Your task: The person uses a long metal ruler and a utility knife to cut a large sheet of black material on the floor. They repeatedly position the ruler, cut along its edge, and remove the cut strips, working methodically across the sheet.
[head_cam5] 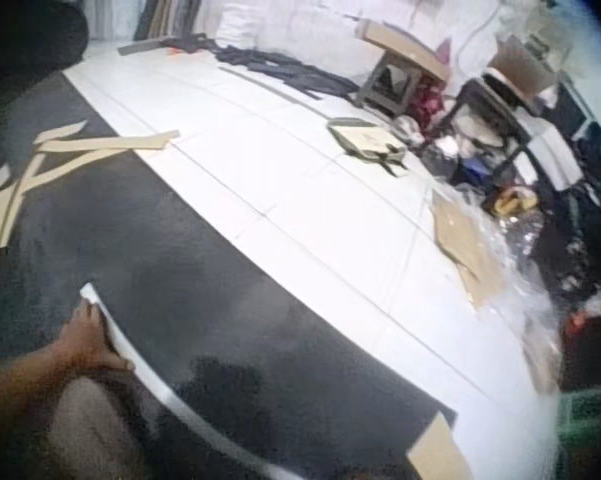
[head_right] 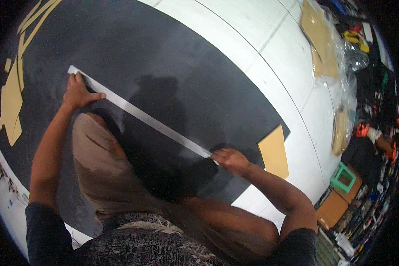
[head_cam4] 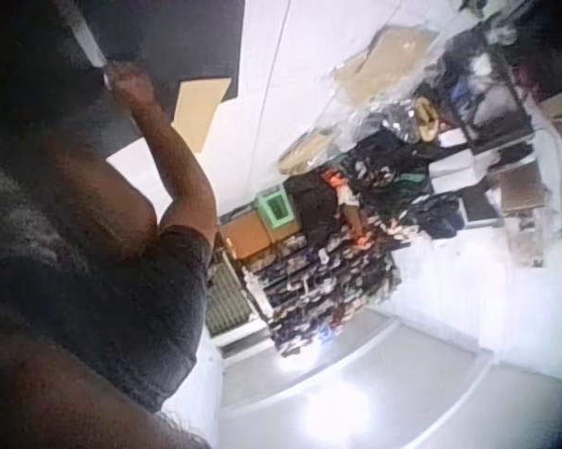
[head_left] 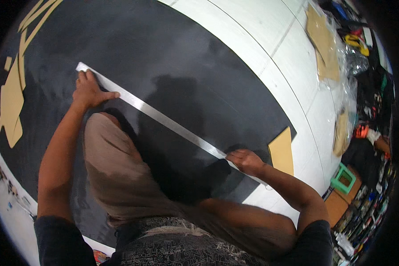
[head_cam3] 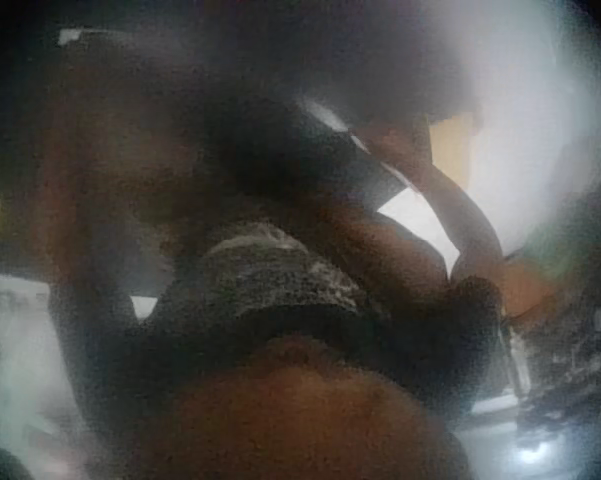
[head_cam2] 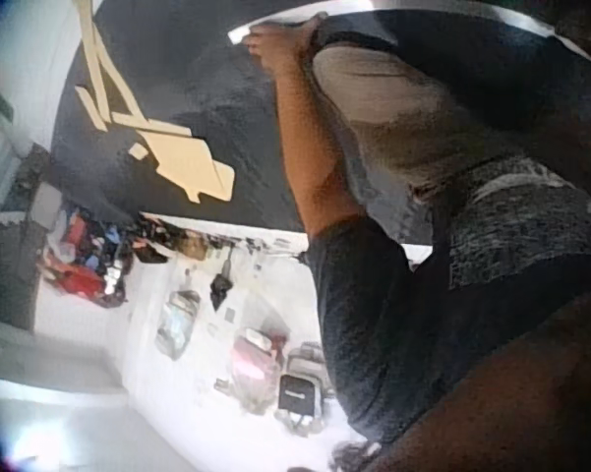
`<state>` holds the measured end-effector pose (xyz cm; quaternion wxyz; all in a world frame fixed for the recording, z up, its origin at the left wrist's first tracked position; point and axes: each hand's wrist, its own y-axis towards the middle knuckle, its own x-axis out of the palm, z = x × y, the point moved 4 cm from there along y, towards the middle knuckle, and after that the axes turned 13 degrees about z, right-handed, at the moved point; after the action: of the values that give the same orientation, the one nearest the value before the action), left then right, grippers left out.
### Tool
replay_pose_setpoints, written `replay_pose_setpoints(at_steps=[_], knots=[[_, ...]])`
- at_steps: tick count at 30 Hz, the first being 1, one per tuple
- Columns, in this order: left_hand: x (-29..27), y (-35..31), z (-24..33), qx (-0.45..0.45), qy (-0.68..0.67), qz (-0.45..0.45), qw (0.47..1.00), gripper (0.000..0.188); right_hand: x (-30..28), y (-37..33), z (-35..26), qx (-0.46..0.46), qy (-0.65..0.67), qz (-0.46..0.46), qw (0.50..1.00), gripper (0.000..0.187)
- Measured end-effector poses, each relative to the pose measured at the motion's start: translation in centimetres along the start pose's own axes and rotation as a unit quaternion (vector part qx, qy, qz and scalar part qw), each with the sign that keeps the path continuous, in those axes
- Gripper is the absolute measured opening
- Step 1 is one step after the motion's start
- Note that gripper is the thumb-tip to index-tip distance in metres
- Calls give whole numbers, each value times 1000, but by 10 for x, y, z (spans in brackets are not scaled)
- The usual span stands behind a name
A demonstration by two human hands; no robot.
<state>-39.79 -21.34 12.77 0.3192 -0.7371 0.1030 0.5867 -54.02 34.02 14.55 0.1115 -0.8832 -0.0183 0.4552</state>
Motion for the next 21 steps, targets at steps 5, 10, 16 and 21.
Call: replay_pose_setpoints(at_steps=[5, 10, 16, 21], knots=[[-8, -8, 2, -12, 14, -14, 1000, 147, -10, 132, -27, -43, 50, 29, 997, 26], [-15, -8, 3, -5, -18, -12, 1000, 148, -8, 307, -52, -137, 96, 157, 973, 19], [-14, -9, -2, 5, -66, 4, 998, 143, -14, 453, -82, -173, 100, 242, 949, 20], [-15, -10, -3, -6, -77, -6, 997, 146, -20, 514, -99, -128, 127, 270, 946, 20]])
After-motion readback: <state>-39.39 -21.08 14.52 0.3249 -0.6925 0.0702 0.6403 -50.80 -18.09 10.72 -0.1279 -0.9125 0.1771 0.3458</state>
